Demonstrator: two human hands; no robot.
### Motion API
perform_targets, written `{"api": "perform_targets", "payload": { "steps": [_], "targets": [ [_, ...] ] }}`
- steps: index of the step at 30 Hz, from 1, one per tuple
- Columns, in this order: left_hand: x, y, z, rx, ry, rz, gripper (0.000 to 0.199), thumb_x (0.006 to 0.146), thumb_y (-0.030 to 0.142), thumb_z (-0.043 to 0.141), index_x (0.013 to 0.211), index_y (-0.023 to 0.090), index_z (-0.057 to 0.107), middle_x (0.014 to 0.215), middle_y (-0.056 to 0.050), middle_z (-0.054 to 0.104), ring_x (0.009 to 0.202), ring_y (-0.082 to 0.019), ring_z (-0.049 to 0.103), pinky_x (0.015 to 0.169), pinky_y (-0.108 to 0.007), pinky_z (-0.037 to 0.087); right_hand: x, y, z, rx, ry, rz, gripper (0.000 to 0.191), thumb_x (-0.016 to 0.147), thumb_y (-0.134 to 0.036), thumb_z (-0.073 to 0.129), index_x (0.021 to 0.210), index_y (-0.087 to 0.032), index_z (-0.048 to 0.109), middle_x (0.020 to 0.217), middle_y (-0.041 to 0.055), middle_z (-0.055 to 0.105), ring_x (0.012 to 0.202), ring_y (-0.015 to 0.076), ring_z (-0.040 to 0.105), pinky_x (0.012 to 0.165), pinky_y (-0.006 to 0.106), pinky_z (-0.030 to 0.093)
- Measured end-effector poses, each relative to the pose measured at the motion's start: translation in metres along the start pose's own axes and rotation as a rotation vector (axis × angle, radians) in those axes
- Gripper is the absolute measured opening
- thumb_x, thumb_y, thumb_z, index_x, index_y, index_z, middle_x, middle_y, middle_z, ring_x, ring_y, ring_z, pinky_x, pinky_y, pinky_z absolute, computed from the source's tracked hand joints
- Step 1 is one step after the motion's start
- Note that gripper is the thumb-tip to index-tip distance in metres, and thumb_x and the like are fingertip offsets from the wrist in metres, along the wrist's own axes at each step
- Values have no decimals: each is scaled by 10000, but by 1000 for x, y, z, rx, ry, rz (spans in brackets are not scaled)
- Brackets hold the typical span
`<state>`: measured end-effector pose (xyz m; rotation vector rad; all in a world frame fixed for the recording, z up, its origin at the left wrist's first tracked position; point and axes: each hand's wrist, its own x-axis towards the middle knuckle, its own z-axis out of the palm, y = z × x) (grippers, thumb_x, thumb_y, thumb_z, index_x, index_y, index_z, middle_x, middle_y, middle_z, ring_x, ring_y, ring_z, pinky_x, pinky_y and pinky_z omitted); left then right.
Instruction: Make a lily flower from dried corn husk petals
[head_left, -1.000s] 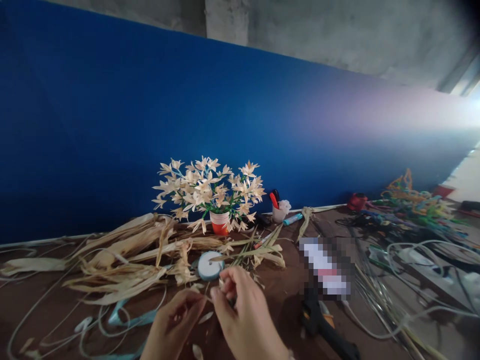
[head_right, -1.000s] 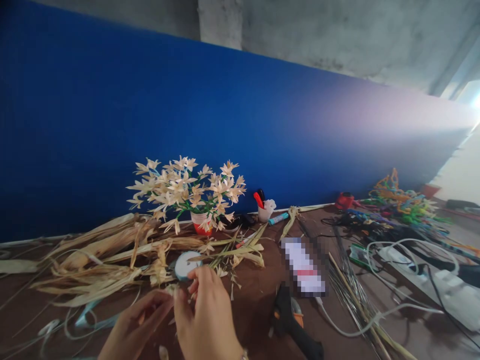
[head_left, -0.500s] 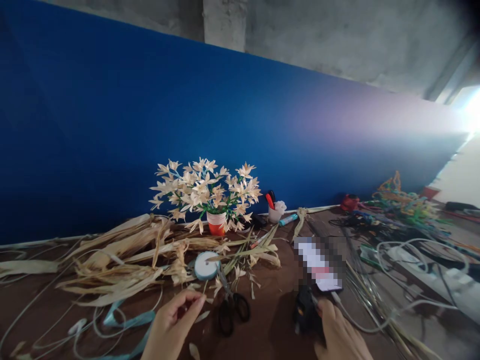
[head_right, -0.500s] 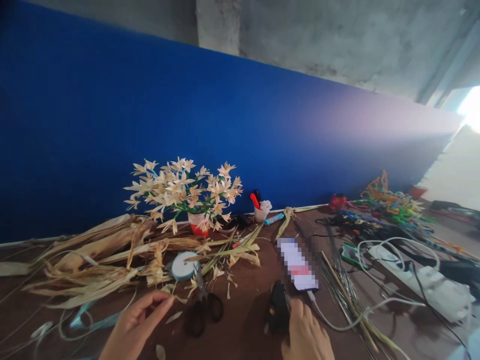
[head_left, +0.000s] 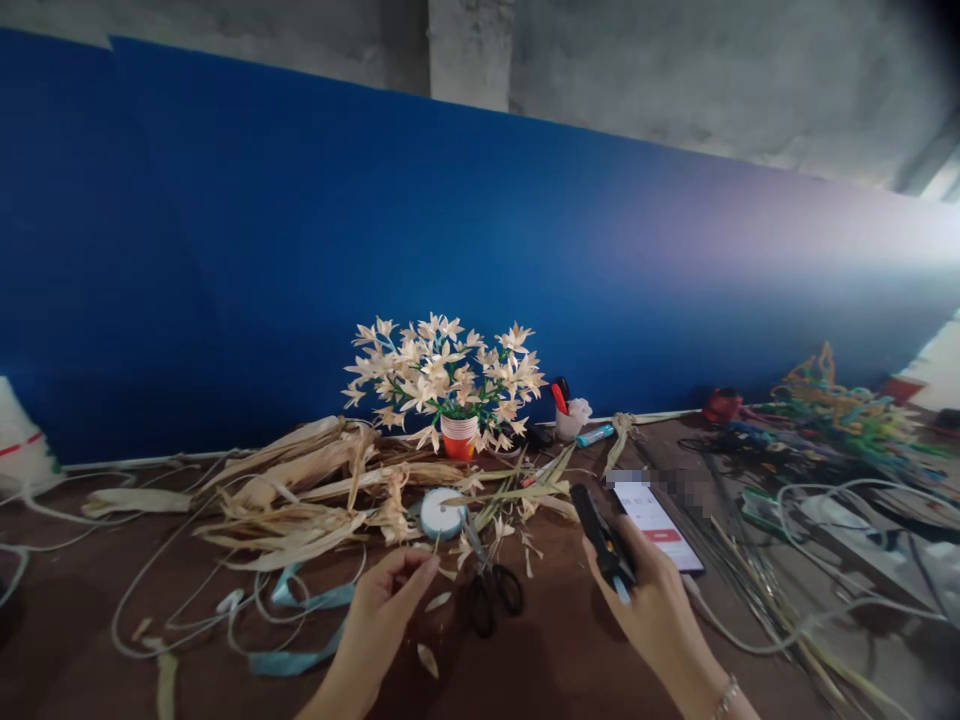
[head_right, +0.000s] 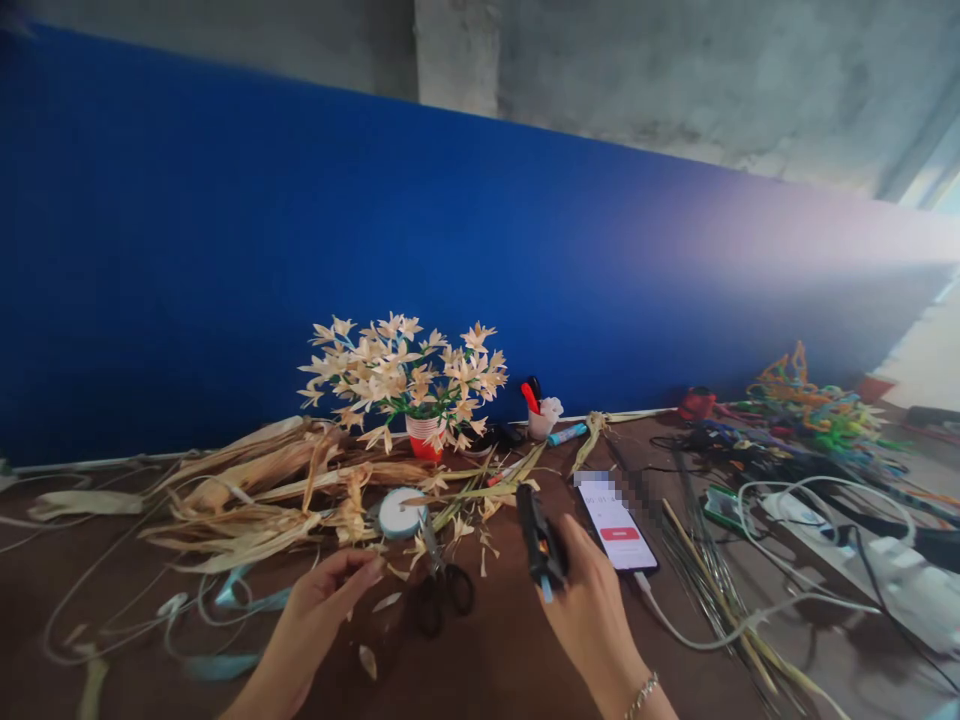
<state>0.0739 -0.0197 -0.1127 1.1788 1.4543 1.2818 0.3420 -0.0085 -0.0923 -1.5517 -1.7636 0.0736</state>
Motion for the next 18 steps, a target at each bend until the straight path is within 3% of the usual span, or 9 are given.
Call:
{"api": "perform_targets", "payload": {
  "steps": [3, 7, 11, 18],
  "targets": [
    [3, -1, -3, -7, 2, 36, 280, 638, 416, 598, 693, 143, 627, 608, -15, 587, 576, -132, 483, 537, -203, 370, -1, 15, -2, -165, 10, 224, 239, 747, -428, 408, 792, -214, 504, 601, 41, 603, 544, 193, 569, 485, 243, 366],
    [6, -2, -5, 0, -22, 37, 302, 655, 434, 570, 723, 144, 625, 626, -20, 598, 613, -151, 506, 549, -215, 376, -13, 41, 3, -179, -105, 465, 300, 737, -485, 385, 828, -222, 497, 637, 56, 625, 601, 222, 603, 498, 248, 383],
    [3, -1, -2, 4, -21, 41, 313, 654, 448, 561, 713, 148, 628, 620, -13, 593, 604, -151, 507, 549, -218, 382, -10, 43, 23, -144, -29, 411, 304, 740, -444, 370, 881, -194, 471, 717, 83, 628, 683, 227, 601, 556, 258, 391],
    [5, -4, -2, 23, 10, 110, 296, 661, 435, 558, 687, 148, 624, 615, -12, 592, 601, -145, 503, 524, -205, 357, 28, 42, 45, -25, 4, 281, 310, 722, -436, 386, 815, -167, 509, 634, 56, 606, 568, 199, 562, 508, 264, 378]
  ]
}}
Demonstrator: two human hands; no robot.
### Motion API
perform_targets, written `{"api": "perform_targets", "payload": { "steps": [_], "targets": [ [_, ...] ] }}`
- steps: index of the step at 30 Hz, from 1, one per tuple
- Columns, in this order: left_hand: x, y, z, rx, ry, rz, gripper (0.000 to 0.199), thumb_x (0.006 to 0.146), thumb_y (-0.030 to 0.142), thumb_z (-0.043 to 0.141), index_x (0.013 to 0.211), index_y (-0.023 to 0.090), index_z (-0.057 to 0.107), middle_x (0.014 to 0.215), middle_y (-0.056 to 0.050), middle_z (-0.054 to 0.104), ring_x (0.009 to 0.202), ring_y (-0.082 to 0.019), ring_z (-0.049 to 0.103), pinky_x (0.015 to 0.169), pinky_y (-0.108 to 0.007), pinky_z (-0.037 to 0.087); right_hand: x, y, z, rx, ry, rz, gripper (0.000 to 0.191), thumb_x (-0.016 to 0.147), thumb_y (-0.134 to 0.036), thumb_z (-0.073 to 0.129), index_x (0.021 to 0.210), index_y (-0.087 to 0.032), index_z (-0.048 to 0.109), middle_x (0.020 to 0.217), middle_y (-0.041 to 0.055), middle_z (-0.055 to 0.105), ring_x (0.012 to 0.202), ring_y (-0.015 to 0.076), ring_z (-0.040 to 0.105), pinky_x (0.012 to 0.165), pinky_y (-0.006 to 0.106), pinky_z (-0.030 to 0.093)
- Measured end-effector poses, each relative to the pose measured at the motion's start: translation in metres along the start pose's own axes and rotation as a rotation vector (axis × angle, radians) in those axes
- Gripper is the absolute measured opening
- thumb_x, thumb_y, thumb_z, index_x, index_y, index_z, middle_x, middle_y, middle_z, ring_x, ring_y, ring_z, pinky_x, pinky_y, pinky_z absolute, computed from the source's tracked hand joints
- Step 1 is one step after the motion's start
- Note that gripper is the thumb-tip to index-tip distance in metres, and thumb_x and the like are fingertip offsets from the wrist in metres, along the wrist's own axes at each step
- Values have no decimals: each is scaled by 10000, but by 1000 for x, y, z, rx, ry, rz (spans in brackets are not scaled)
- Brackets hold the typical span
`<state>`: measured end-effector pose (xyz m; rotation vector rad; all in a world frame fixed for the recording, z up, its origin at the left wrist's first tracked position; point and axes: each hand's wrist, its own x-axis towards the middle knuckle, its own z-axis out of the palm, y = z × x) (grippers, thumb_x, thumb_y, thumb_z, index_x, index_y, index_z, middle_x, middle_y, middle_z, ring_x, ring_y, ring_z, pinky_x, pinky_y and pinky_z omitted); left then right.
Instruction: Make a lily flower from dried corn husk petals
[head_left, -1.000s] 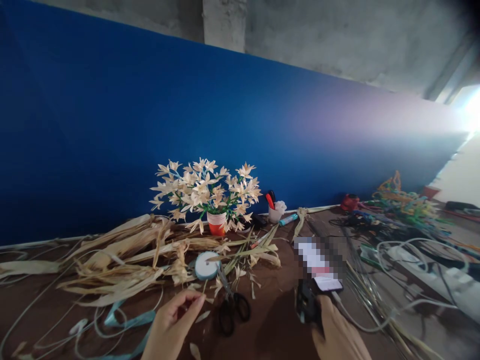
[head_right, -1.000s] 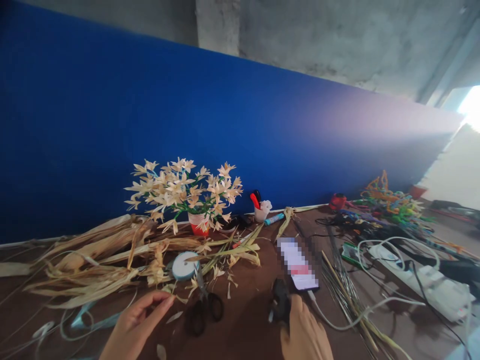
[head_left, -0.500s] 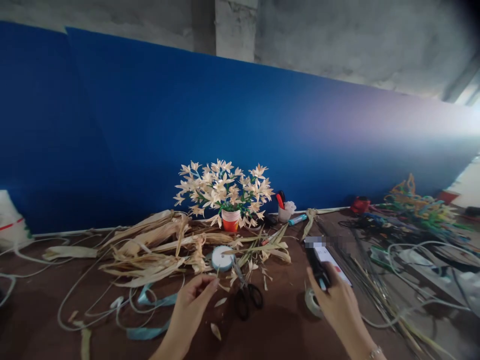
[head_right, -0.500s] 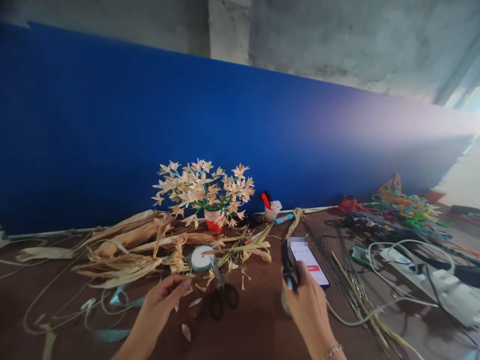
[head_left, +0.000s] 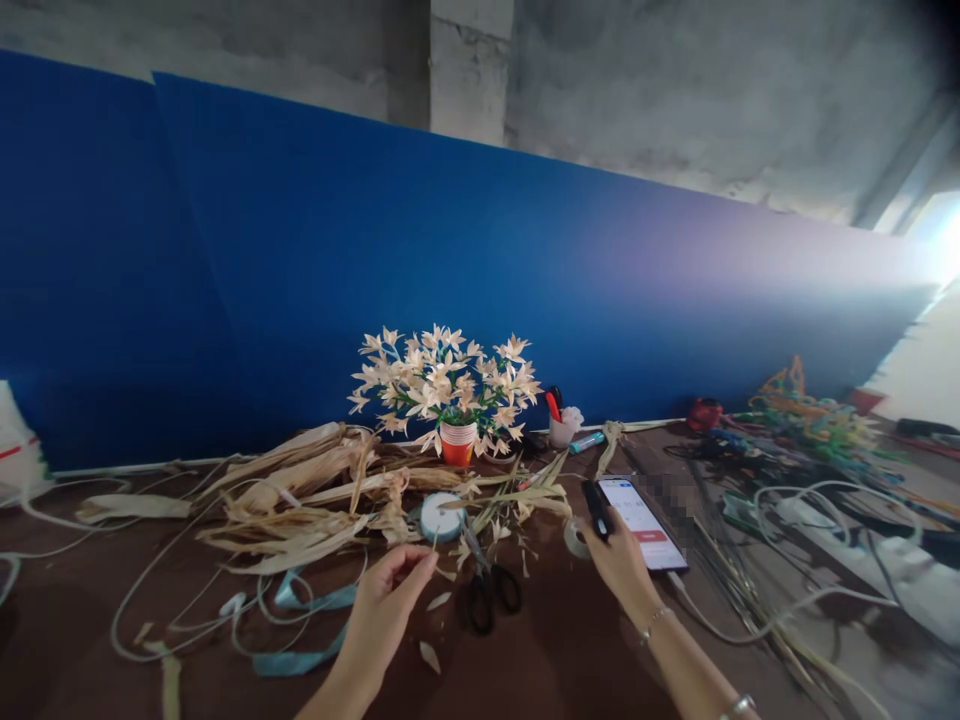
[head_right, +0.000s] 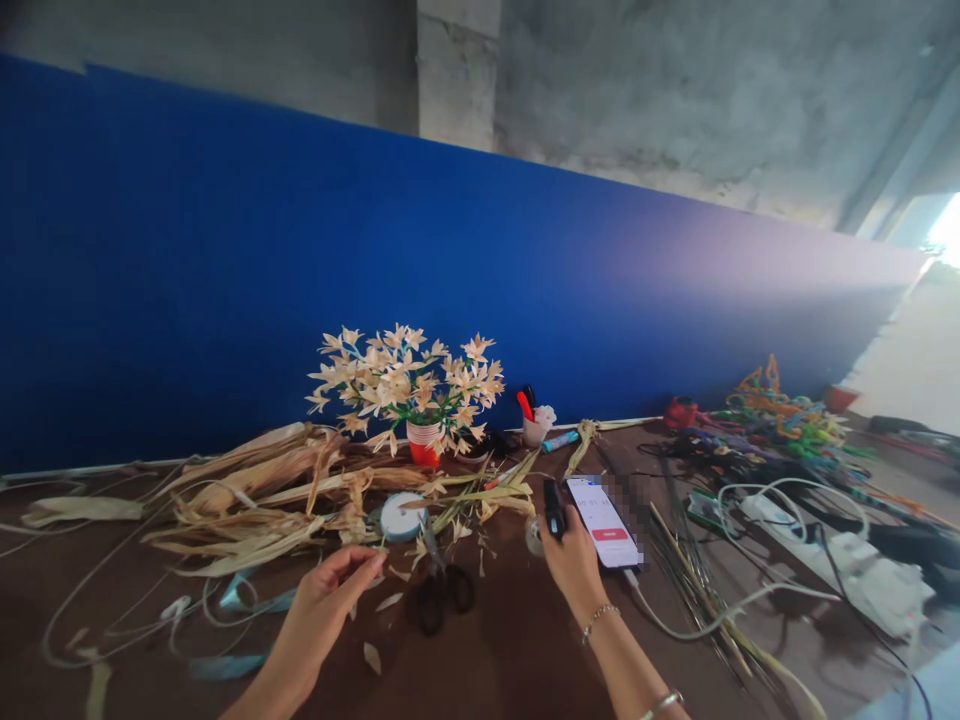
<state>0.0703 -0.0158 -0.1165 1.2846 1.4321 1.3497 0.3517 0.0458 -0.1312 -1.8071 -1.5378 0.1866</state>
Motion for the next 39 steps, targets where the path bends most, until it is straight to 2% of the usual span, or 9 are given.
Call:
{"api": "perform_targets", "payload": {
  "steps": [4, 8, 12, 16, 20, 22, 26, 35, 39],
  "targets": [
    [6, -8, 0, -28, -21, -2, 291, 670, 420, 558, 689, 137, 621, 594, -11, 571, 584, -136, 494, 537, -207, 364, -8, -32, -1, 93, 122, -166, 288, 731, -403, 443, 867, -161, 519, 714, 70, 606, 652, 201, 560, 594, 283, 407],
    [10, -14, 0, -75, 12, 12, 276, 647, 403, 586, 660, 129, 613, 558, -3, 554, 525, -113, 467, 496, -196, 345, -34, -81, 15, 385, 11, -428, 205, 724, -355, 514, 823, -180, 559, 701, 43, 606, 643, 167, 556, 599, 255, 434],
    [12, -14, -2, -89, 71, 26, 269, 626, 396, 600, 625, 127, 597, 501, 11, 522, 478, -104, 446, 467, -196, 334, -54, -110, 44, 588, -47, -522, 165, 692, -319, 571, 794, -189, 577, 712, 39, 616, 673, 173, 572, 610, 260, 462],
    [13, -12, -6, -4, 138, 45, 253, 656, 386, 572, 615, 138, 592, 519, 14, 521, 494, -110, 456, 469, -195, 335, -60, -110, 63, 657, -74, -484, 157, 693, -305, 579, 777, -172, 582, 710, 41, 625, 649, 166, 584, 602, 254, 479],
    [12, -8, -7, 47, 138, 79, 235, 689, 365, 538, 635, 145, 597, 569, 2, 535, 552, -125, 475, 510, -202, 361, -61, -101, 69, 649, -36, -487, 179, 676, -307, 596, 788, -168, 588, 754, 55, 634, 696, 180, 592, 626, 269, 492],
    [11, -6, -6, 84, 148, 94, 223, 697, 348, 529, 628, 146, 596, 566, 5, 517, 543, -119, 456, 505, -199, 353, -61, -100, 69, 634, -48, -519, 156, 674, -291, 594, 776, -173, 589, 762, 56, 632, 718, 185, 590, 639, 277, 493],
    [9, -4, -5, 130, 170, 111, 207, 694, 318, 527, 605, 145, 600, 563, 8, 499, 526, -111, 431, 491, -197, 336, -60, -100, 67, 600, -178, -556, 77, 691, -250, 573, 714, -178, 585, 702, 41, 619, 666, 164, 579, 593, 246, 487],
    [11, -5, -6, 167, 170, 152, 211, 710, 306, 501, 624, 153, 618, 610, -14, 535, 572, -131, 464, 522, -214, 348, -60, -111, 53, 582, -337, -570, 88, 721, -207, 525, 722, -152, 594, 700, 46, 605, 651, 147, 556, 591, 222, 462],
    [10, -6, -7, 182, 167, 154, 228, 721, 323, 494, 628, 154, 616, 620, -16, 536, 573, -132, 464, 522, -214, 345, -59, -114, 50, 609, -320, -542, 75, 693, -217, 552, 682, -156, 593, 674, 37, 601, 624, 147, 549, 573, 223, 458]
  ]
}}
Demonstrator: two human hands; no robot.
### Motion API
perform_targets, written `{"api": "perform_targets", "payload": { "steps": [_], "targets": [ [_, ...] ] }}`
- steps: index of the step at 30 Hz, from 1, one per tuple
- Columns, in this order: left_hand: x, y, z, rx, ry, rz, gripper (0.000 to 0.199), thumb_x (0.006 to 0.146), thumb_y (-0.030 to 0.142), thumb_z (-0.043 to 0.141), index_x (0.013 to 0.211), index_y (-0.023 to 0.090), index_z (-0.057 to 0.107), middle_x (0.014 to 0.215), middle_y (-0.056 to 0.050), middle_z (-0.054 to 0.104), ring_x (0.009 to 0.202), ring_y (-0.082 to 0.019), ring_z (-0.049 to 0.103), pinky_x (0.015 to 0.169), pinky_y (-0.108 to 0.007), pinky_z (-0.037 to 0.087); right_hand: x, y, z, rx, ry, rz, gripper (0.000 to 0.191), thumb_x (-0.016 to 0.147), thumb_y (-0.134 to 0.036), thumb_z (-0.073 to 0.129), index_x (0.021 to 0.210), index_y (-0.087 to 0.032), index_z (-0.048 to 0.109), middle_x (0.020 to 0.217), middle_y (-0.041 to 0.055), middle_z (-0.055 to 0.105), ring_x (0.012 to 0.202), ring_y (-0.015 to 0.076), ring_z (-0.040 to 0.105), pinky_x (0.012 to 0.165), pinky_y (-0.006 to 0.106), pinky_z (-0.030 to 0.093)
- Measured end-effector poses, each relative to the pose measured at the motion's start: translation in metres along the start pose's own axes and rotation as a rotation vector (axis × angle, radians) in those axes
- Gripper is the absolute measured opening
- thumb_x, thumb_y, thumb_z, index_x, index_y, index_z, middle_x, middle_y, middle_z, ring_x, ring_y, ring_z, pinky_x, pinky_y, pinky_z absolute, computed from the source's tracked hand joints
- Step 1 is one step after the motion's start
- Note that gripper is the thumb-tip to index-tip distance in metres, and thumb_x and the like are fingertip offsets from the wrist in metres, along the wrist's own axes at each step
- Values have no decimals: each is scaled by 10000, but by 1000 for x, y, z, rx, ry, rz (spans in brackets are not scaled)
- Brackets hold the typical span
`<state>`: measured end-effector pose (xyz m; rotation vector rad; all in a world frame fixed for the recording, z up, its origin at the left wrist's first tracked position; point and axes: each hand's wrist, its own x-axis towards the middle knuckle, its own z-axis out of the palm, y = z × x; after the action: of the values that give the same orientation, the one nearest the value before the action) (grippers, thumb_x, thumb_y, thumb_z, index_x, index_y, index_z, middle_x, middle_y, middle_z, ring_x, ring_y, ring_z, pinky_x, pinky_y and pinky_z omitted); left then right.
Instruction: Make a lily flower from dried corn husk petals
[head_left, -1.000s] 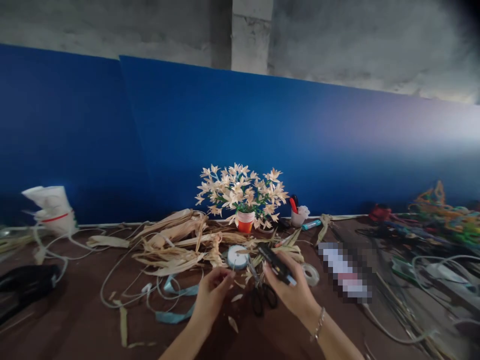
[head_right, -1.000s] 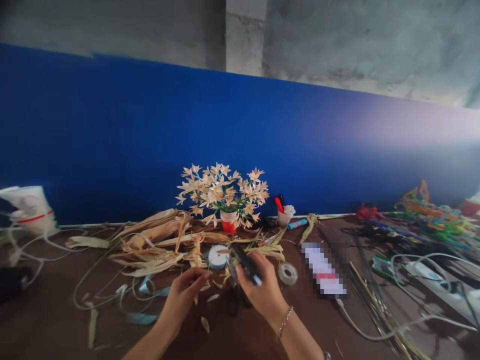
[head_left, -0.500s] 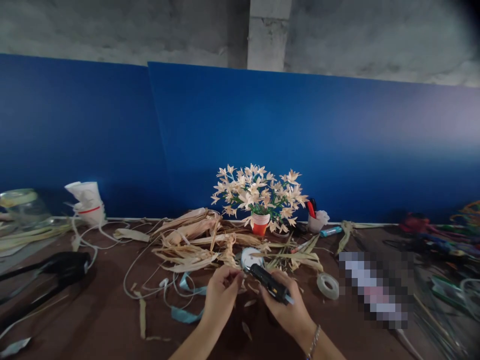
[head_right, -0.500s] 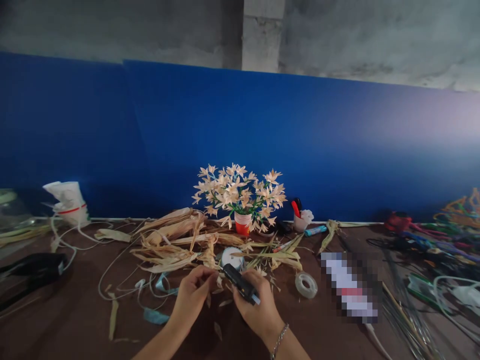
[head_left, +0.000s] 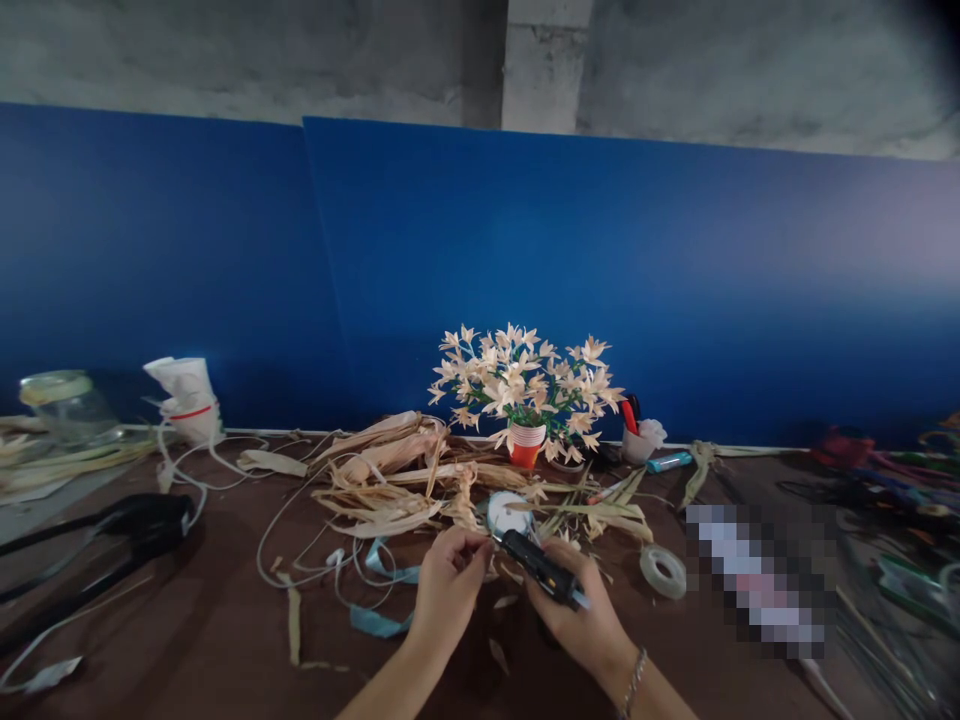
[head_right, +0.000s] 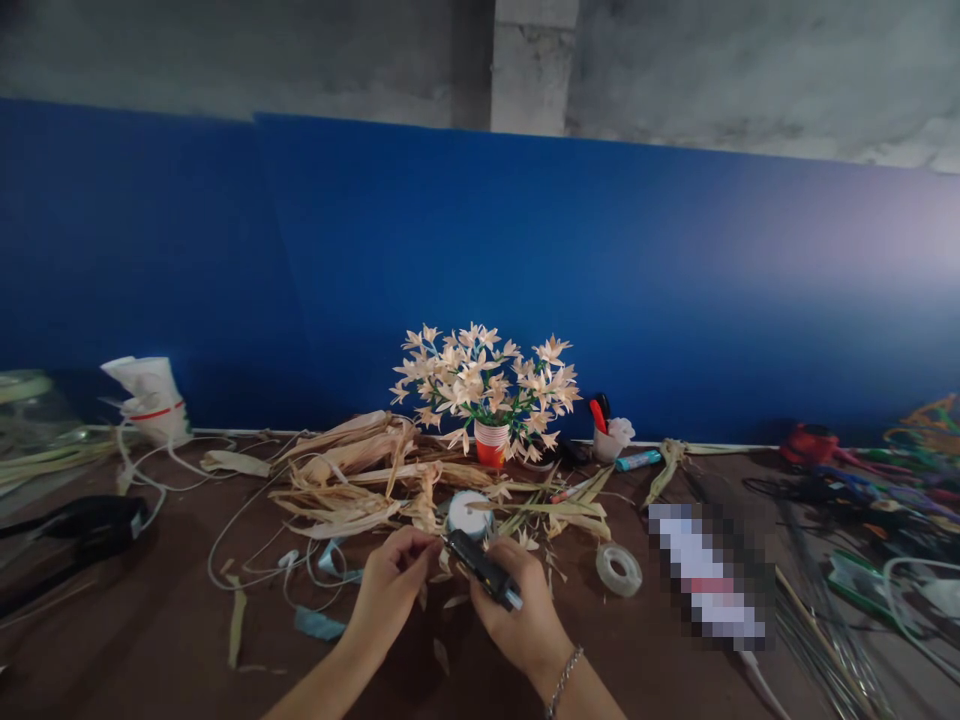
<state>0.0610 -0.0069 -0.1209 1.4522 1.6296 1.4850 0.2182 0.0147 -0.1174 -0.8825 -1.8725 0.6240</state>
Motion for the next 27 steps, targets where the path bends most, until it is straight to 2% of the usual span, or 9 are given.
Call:
{"api": "perform_targets", "payload": {
  "steps": [11, 21, 27],
  "targets": [
    [-1, 2, -1, 3, -2, 15, 239, 717, 337, 494, 632, 157, 627, 618, -16, 545, 559, -126, 459, 514, -212, 341, -2, 4, 1, -2, 3, 10, 36, 665, -157, 534, 644, -162, 564, 644, 16, 574, 588, 134, 519, 548, 221, 434],
    [-1, 3, -1, -2, -4, 7, 244, 716, 348, 501, 631, 154, 623, 601, -10, 531, 527, -118, 437, 491, -205, 332, 0, 0, -1, -52, -41, -9, 109, 638, -82, 474, 572, -169, 471, 598, -10, 491, 570, 115, 471, 506, 202, 377],
    [-1, 3, -2, 16, -1, 5, 241, 719, 346, 495, 634, 161, 624, 614, -15, 537, 541, -126, 446, 499, -211, 336, 0, -1, -1, -35, -60, 7, 95, 653, -90, 469, 606, -168, 495, 614, -4, 514, 573, 118, 483, 513, 203, 392]
  ]
}}
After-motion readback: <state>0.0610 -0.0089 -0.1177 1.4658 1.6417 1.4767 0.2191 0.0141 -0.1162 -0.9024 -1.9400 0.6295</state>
